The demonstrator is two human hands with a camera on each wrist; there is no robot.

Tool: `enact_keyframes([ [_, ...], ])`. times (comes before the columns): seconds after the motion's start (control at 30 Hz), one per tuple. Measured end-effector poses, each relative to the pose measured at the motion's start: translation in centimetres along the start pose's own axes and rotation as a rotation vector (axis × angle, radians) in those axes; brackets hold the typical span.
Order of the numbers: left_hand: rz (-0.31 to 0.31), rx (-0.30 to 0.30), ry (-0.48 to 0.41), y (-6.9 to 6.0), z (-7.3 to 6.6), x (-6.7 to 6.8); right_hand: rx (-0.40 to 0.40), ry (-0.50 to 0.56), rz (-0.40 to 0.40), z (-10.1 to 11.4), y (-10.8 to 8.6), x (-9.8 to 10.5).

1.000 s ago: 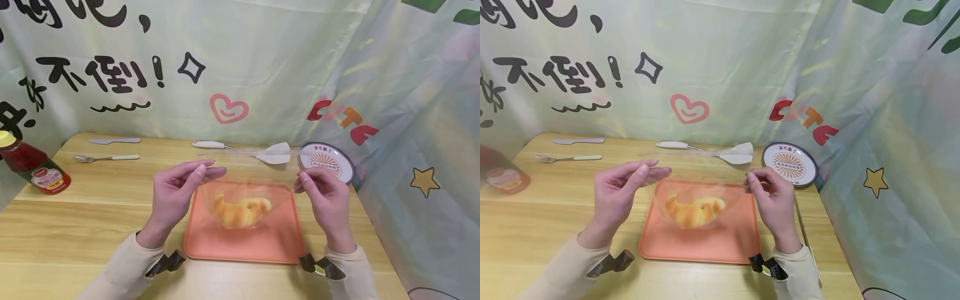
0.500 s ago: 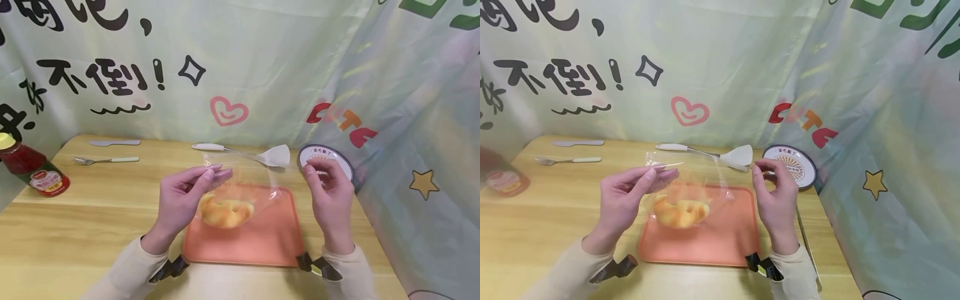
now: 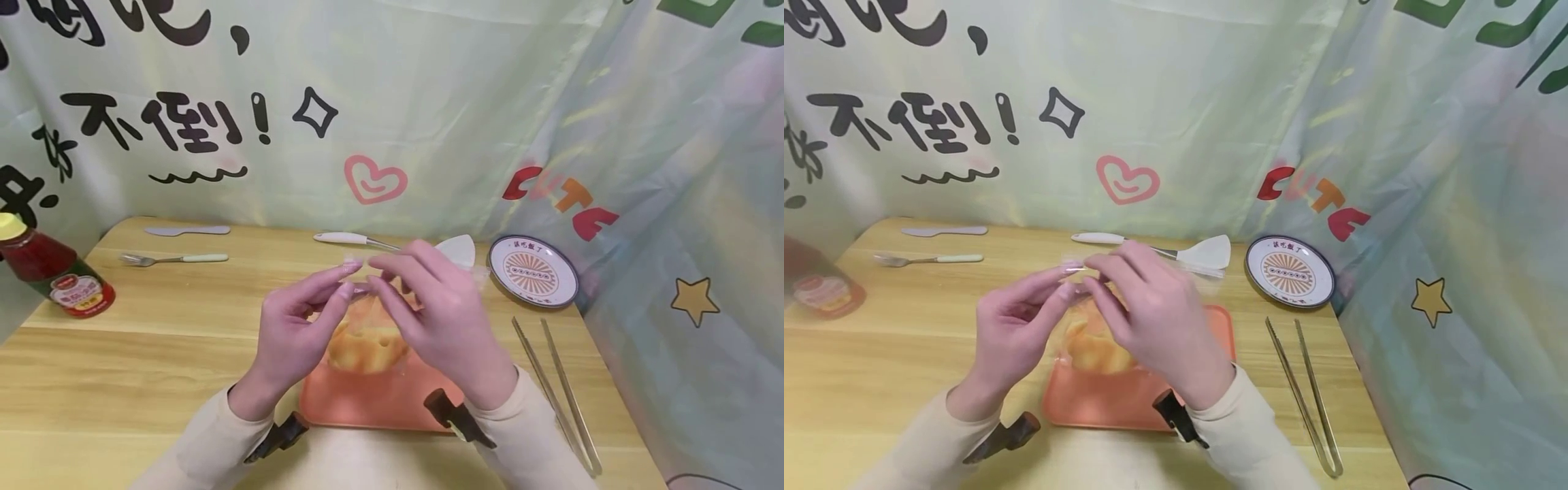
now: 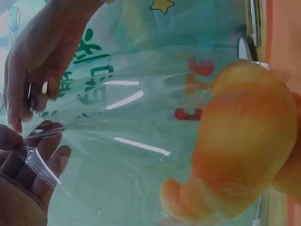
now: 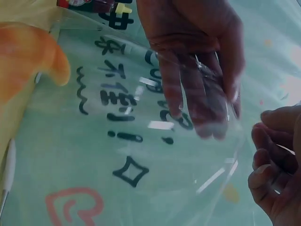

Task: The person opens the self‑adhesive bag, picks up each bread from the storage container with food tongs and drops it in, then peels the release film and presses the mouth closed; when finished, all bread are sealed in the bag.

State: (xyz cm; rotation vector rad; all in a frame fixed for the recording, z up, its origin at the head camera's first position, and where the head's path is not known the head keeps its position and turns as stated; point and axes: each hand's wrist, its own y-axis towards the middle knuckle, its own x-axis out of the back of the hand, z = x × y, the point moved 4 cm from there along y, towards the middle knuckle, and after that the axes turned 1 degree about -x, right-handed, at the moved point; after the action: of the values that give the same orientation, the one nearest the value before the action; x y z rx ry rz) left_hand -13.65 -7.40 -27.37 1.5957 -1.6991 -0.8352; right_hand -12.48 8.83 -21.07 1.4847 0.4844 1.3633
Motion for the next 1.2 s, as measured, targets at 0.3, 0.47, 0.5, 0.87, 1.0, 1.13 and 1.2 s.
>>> enact_keyframes([
  [0.3, -0.006, -0.113, 0.026, 0.1, -0.4, 0.1, 0.05, -0.007, 0.044, -0.5, 0.4, -1.3],
  [0.47, 0.001, -0.145, 0.049, 0.2, -0.5, 0.0, 0.103, -0.03, 0.016, -0.4, 0.3, -1.4],
  [0.5, -0.001, -0.151, 0.058, 0.2, -0.5, 0.0, 0.118, -0.048, 0.008, -0.3, 0.3, -1.4],
  [0.87, -0.041, -0.236, 0.231, 0.5, -1.4, 0.1, 0.266, -0.245, -0.046, 0.7, 0.8, -1.4],
  [1.0, -0.054, -0.248, 0.264, 0.5, -1.5, 0.0, 0.197, -0.196, -0.057, 0.6, 0.9, -1.3],
  [1.13, -0.063, -0.251, 0.275, 0.5, -1.6, 0.0, 0.137, -0.135, -0.074, 0.2, 0.8, -1.4],
  [1.2, -0.063, -0.253, 0.273, 0.5, -1.6, -0.1, 0.109, -0.111, -0.105, -0.1, 0.8, -1.3],
])
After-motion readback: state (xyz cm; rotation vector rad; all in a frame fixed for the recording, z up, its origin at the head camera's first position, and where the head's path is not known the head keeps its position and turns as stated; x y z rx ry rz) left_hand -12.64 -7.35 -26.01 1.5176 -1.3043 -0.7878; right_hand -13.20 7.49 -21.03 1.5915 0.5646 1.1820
